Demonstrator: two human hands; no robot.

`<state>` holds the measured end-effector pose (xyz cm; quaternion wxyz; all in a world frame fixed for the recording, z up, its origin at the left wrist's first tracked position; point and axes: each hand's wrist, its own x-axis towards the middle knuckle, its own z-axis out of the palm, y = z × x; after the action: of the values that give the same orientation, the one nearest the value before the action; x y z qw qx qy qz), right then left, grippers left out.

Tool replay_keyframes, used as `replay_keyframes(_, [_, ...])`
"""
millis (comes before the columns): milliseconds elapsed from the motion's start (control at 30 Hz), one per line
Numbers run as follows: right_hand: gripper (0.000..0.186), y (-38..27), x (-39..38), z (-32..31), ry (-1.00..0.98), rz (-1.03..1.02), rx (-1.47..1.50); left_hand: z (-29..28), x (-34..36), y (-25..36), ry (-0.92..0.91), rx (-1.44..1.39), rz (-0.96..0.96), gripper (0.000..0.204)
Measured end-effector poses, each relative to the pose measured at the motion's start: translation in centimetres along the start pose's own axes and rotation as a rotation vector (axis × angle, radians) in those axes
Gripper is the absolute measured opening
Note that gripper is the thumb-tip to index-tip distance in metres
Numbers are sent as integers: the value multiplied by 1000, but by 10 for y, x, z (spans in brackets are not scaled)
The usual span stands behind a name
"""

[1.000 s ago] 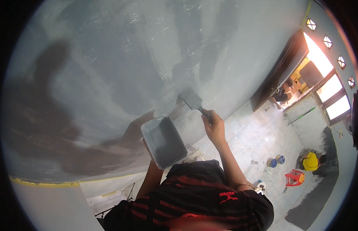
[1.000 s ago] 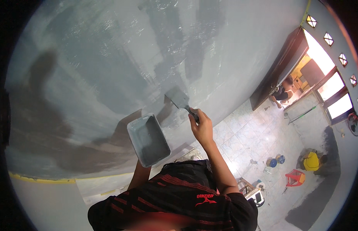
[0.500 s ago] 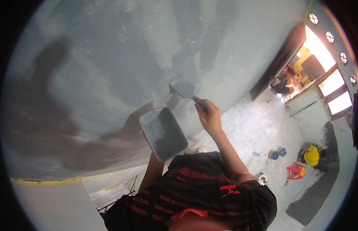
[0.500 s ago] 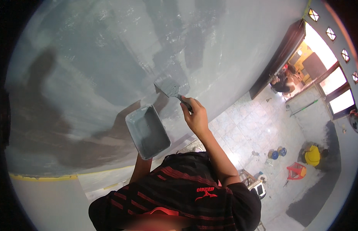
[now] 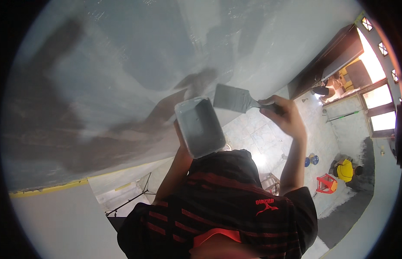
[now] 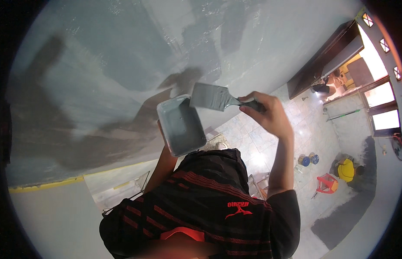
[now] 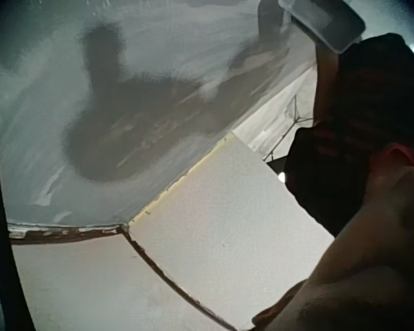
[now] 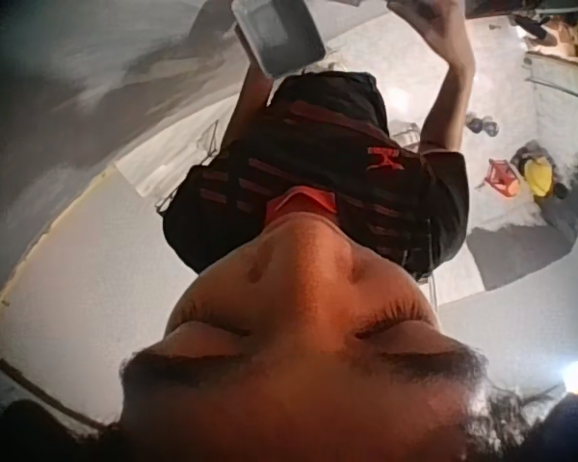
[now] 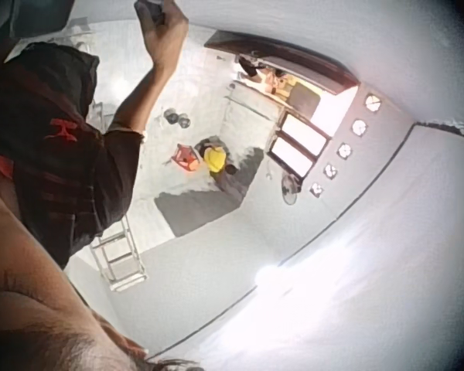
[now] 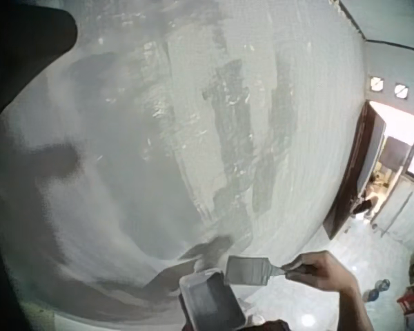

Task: The person applies wall putty from a mud pan onto a wall using a putty knife.

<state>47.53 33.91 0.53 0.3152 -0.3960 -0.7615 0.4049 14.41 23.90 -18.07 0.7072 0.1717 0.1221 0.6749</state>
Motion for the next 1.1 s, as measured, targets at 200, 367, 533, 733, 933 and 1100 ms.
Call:
replay_keyframes(200, [14, -67, 34, -1, -361, -335, -499, 61, 7, -13, 72, -18, -216, 83])
replay_keyframes(367, [12, -81, 33, 8, -432, -321, -699, 75, 13, -28, 9, -67, -224, 84])
replay_keyframes(533, [10, -76, 33, 13, -465, -270, -771, 73, 10, -30, 56, 20, -232, 87])
replay_keyframes(733, [10, -77, 36, -12, -471, -263, -676, 79, 6, -31, 130, 61, -194, 81])
replay_keyframes(933, [11, -64, 33, -21, -484, -220, -672, 80, 2, -32, 60, -20, -161, 79])
replay_keyframes(1100, [12, -58, 34, -36, -501, -233, -648, 64, -5, -38, 177, 38, -110, 78])
